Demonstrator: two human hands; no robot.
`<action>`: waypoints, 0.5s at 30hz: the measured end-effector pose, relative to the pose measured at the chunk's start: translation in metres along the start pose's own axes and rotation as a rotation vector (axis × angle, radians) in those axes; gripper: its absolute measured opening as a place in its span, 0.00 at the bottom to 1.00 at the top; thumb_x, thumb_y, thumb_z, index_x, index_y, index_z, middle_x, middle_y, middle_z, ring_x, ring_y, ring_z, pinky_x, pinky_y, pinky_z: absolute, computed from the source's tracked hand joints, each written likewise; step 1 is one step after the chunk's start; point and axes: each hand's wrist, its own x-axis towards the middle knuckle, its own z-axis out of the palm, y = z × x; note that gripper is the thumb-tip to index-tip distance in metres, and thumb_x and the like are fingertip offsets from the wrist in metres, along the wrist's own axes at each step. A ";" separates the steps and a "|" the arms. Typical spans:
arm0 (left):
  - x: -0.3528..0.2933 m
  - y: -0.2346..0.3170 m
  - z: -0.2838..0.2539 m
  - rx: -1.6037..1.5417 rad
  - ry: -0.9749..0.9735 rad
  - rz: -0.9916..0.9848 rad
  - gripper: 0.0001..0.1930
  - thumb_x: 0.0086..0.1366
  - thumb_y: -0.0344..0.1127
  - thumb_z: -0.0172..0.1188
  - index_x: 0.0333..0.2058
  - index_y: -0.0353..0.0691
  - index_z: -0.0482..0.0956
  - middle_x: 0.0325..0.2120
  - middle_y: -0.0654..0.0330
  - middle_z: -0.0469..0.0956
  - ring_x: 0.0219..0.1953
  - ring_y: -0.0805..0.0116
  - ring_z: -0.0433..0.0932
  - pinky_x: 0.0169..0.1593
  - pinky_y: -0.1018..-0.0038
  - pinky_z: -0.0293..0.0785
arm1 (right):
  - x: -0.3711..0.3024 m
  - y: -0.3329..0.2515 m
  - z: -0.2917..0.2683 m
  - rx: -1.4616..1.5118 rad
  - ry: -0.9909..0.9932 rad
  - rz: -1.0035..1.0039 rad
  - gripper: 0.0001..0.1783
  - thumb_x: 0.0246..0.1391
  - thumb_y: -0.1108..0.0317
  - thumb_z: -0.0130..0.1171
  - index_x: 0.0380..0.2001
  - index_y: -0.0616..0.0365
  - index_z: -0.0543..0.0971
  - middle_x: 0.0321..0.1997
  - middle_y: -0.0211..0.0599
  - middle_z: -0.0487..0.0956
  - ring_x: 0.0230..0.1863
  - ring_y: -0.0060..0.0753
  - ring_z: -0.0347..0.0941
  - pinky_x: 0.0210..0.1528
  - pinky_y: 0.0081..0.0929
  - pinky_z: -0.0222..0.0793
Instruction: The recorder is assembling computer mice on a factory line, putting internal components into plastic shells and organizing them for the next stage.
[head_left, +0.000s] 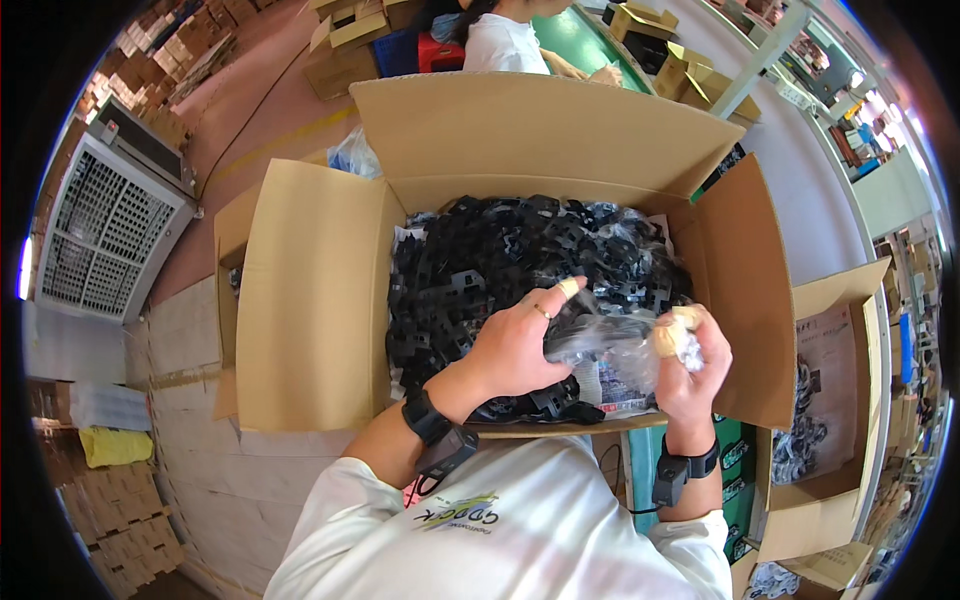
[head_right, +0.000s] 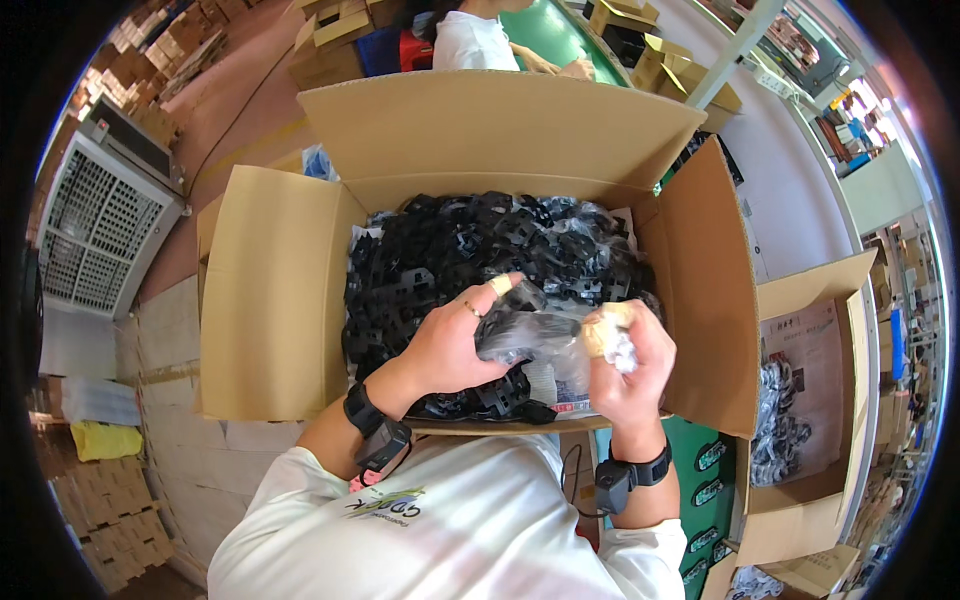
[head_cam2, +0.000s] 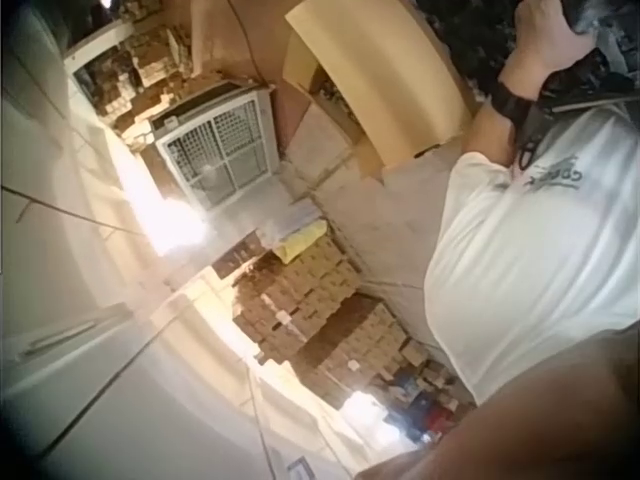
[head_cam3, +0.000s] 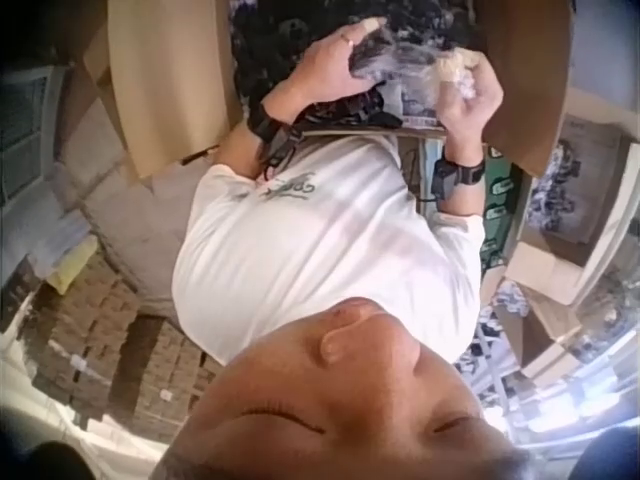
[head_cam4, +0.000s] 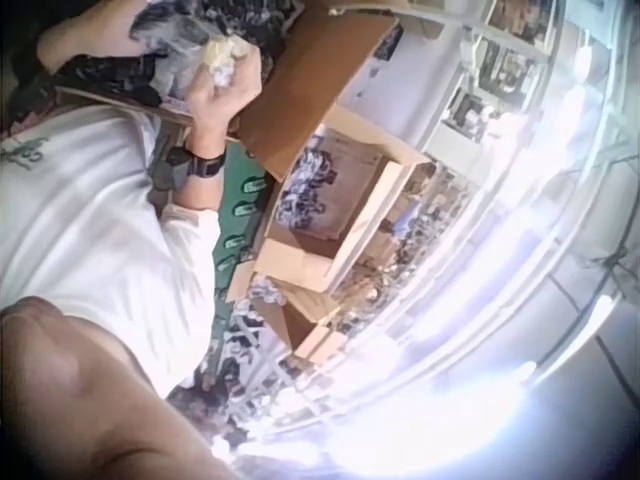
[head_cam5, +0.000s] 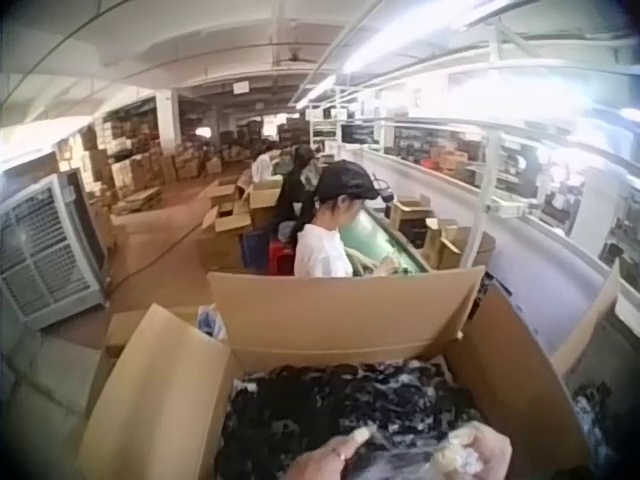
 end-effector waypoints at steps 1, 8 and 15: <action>-0.001 -0.002 -0.001 0.114 -0.026 -0.080 0.36 0.51 0.33 0.71 0.61 0.41 0.69 0.49 0.51 0.78 0.49 0.48 0.80 0.51 0.61 0.77 | 0.000 0.000 -0.001 -0.032 0.148 -0.045 0.08 0.50 0.74 0.52 0.32 0.65 0.78 0.30 0.35 0.76 0.29 0.24 0.71 0.32 0.21 0.67; -0.005 -0.020 0.000 0.272 0.089 -0.172 0.28 0.54 0.32 0.67 0.55 0.47 0.72 0.39 0.52 0.79 0.38 0.47 0.81 0.39 0.58 0.80 | -0.001 0.005 -0.016 -0.360 -0.194 0.069 0.07 0.56 0.71 0.57 0.34 0.64 0.78 0.36 0.33 0.79 0.34 0.26 0.75 0.36 0.23 0.70; -0.008 -0.017 0.002 0.203 0.146 -0.160 0.30 0.54 0.32 0.68 0.57 0.47 0.72 0.44 0.52 0.80 0.39 0.48 0.81 0.40 0.59 0.80 | 0.000 0.008 -0.022 -0.200 -0.098 0.186 0.05 0.55 0.74 0.56 0.35 0.61 0.79 0.34 0.30 0.78 0.36 0.22 0.73 0.39 0.23 0.70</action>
